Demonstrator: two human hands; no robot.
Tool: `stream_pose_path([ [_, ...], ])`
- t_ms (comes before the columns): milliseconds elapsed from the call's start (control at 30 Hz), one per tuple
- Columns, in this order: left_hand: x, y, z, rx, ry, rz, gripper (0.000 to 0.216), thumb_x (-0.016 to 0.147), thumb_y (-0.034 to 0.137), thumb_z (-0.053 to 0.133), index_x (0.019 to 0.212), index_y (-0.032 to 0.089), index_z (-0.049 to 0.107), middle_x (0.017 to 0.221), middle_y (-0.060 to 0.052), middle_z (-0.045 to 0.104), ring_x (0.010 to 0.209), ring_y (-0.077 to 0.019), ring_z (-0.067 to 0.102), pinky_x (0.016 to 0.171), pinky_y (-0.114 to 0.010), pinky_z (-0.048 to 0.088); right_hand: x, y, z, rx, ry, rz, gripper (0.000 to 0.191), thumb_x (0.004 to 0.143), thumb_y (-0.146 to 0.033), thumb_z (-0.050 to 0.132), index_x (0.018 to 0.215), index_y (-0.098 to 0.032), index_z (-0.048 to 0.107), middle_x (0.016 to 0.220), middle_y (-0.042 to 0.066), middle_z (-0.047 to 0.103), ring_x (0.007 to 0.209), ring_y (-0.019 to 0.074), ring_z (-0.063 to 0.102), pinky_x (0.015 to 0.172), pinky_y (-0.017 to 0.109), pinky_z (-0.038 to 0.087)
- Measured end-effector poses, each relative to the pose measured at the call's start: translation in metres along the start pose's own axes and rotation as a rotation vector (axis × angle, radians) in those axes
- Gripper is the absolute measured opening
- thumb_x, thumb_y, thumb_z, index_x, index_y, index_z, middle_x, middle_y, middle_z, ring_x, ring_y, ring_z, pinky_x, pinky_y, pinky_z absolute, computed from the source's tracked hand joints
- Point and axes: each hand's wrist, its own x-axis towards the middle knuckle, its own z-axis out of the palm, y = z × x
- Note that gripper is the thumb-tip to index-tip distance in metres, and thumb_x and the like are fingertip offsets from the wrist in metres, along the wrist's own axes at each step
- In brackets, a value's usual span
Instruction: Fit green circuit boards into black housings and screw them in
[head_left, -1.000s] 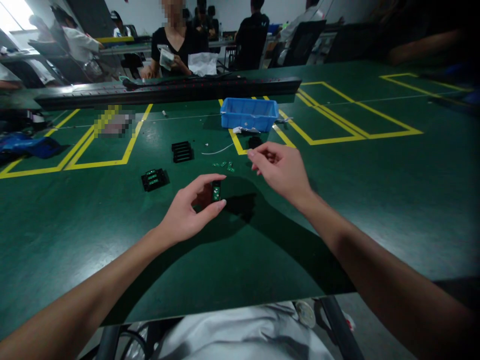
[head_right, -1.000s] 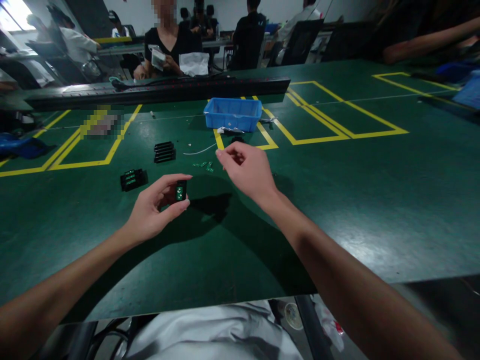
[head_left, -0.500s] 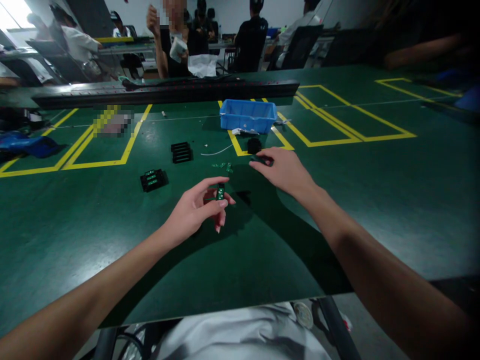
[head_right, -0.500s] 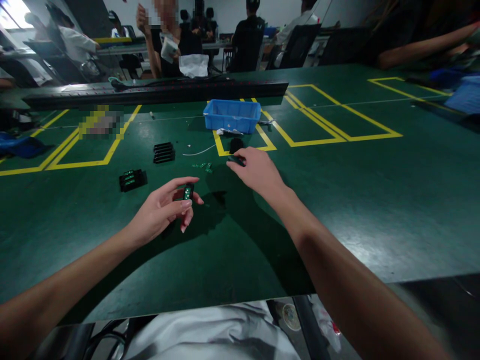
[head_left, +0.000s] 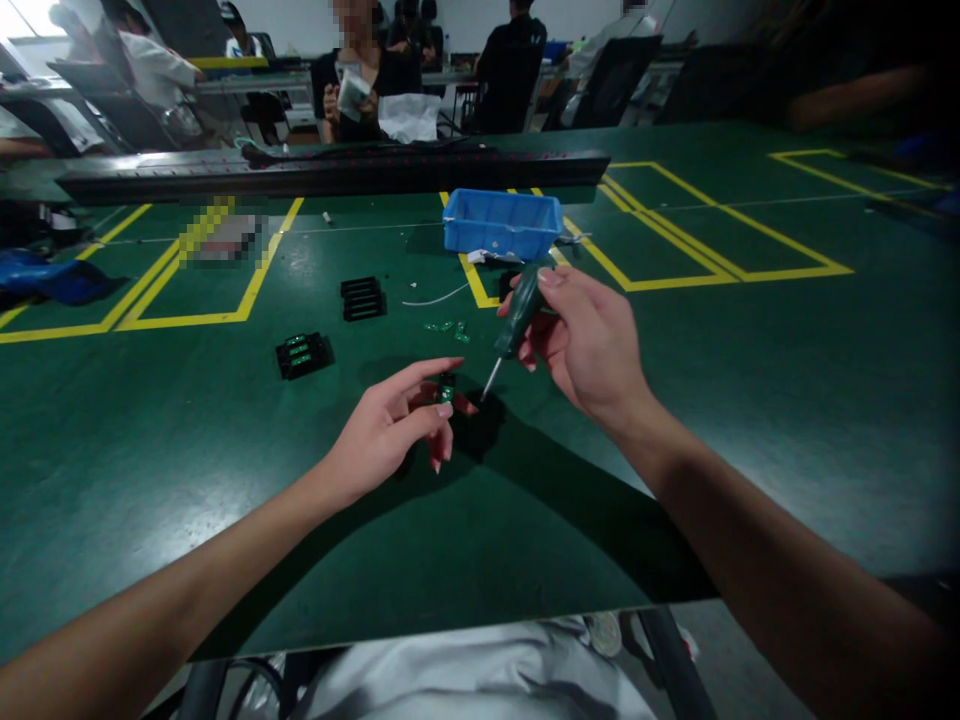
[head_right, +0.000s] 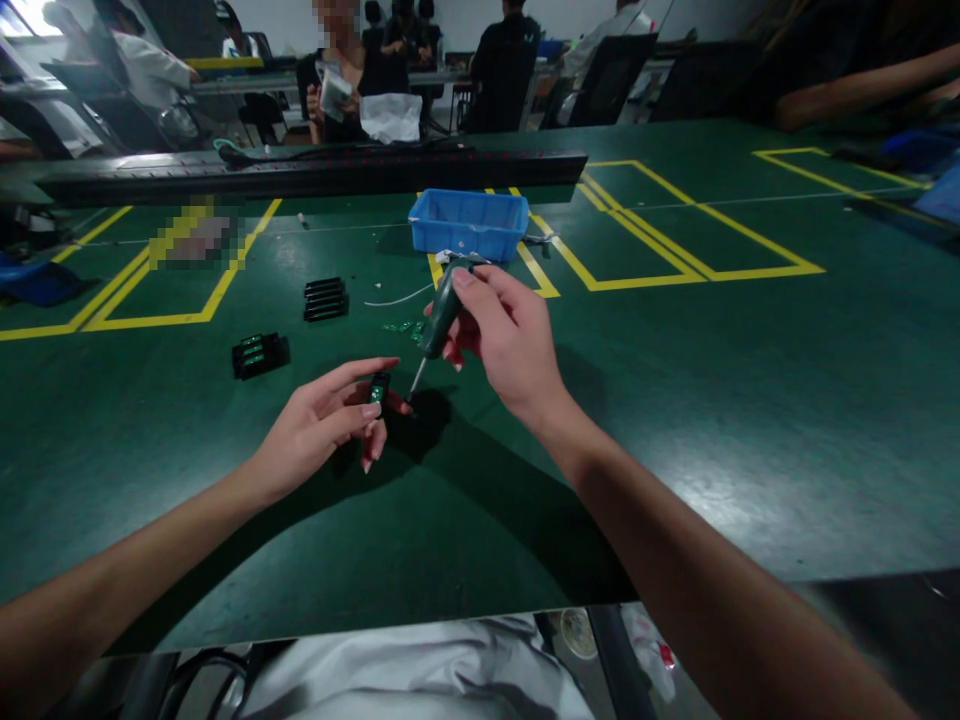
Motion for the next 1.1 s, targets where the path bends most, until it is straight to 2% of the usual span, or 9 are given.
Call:
stream_pose_path([
  [100, -0.001, 0.000, 0.001, 0.031, 0.022, 0.012, 0.047, 0.093, 0.020, 0.062, 0.139, 0.019, 0.051, 0.102, -0.009, 0.068, 0.061, -0.0116, 0.065, 0.049, -0.023, 0.056, -0.007, -0.004, 0.009, 0.145, -0.024, -0.013, 0.016, 0.099, -0.034, 0.049, 0.094, -0.021, 0.056, 0.084, 0.002, 0.062, 0.058, 0.0130, 0.059, 0.049, 0.027, 0.047],
  [200, 0.000, -0.001, 0.000, 0.056, 0.048, 0.015, 0.048, 0.093, 0.020, 0.060, 0.140, 0.018, 0.050, 0.102, -0.009, 0.068, 0.061, -0.0113, 0.065, 0.048, -0.023, 0.056, -0.011, -0.005, 0.013, 0.173, -0.026, -0.042, 0.009, 0.095, -0.026, 0.052, 0.103, -0.022, 0.053, 0.091, 0.002, 0.062, 0.063, 0.0139, 0.060, 0.051, 0.028, 0.050],
  [300, 0.001, -0.003, -0.001, 0.075, 0.064, 0.029, 0.049, 0.093, 0.019, 0.058, 0.141, 0.021, 0.049, 0.104, -0.008, 0.068, 0.062, -0.0109, 0.065, 0.049, -0.023, 0.056, -0.013, -0.002, 0.013, 0.069, 0.004, -0.064, 0.015, 0.092, -0.024, 0.057, 0.105, -0.025, 0.050, 0.090, 0.001, 0.060, 0.061, 0.0132, 0.060, 0.049, 0.026, 0.050],
  [433, 0.000, -0.005, -0.002, 0.106, 0.102, 0.056, 0.050, 0.095, 0.020, 0.057, 0.144, 0.023, 0.047, 0.105, -0.008, 0.067, 0.063, -0.0111, 0.066, 0.051, -0.023, 0.057, -0.012, -0.001, 0.013, -0.126, 0.022, -0.110, 0.013, 0.094, -0.028, 0.061, 0.103, -0.026, 0.052, 0.090, 0.001, 0.061, 0.058, 0.0120, 0.060, 0.047, 0.026, 0.049],
  [567, -0.001, -0.003, -0.001, 0.120, 0.139, 0.066, 0.050, 0.095, 0.020, 0.057, 0.143, 0.020, 0.048, 0.111, -0.010, 0.068, 0.063, -0.0114, 0.067, 0.051, -0.024, 0.058, -0.015, -0.007, 0.015, -0.257, 0.062, -0.154, 0.016, 0.089, -0.029, 0.071, 0.097, -0.024, 0.058, 0.090, 0.002, 0.063, 0.058, 0.0110, 0.061, 0.047, 0.024, 0.050],
  [733, -0.001, 0.001, 0.002, 0.136, 0.178, 0.055, 0.048, 0.093, 0.019, 0.057, 0.141, 0.016, 0.049, 0.108, -0.011, 0.069, 0.062, -0.0121, 0.066, 0.050, -0.025, 0.058, -0.017, -0.012, 0.015, -0.366, 0.069, -0.246, 0.013, 0.088, -0.026, 0.072, 0.097, -0.023, 0.062, 0.091, 0.002, 0.063, 0.066, 0.0122, 0.061, 0.052, 0.023, 0.053],
  [1100, -0.001, 0.003, 0.002, 0.166, 0.204, 0.074, 0.046, 0.093, 0.018, 0.054, 0.139, 0.015, 0.050, 0.106, -0.010, 0.068, 0.062, -0.0118, 0.066, 0.050, -0.024, 0.057, -0.015, -0.014, 0.004, -0.470, -0.099, -0.353, 0.019, 0.088, -0.026, 0.073, 0.105, -0.023, 0.065, 0.097, 0.004, 0.068, 0.085, 0.0190, 0.068, 0.074, 0.032, 0.057],
])
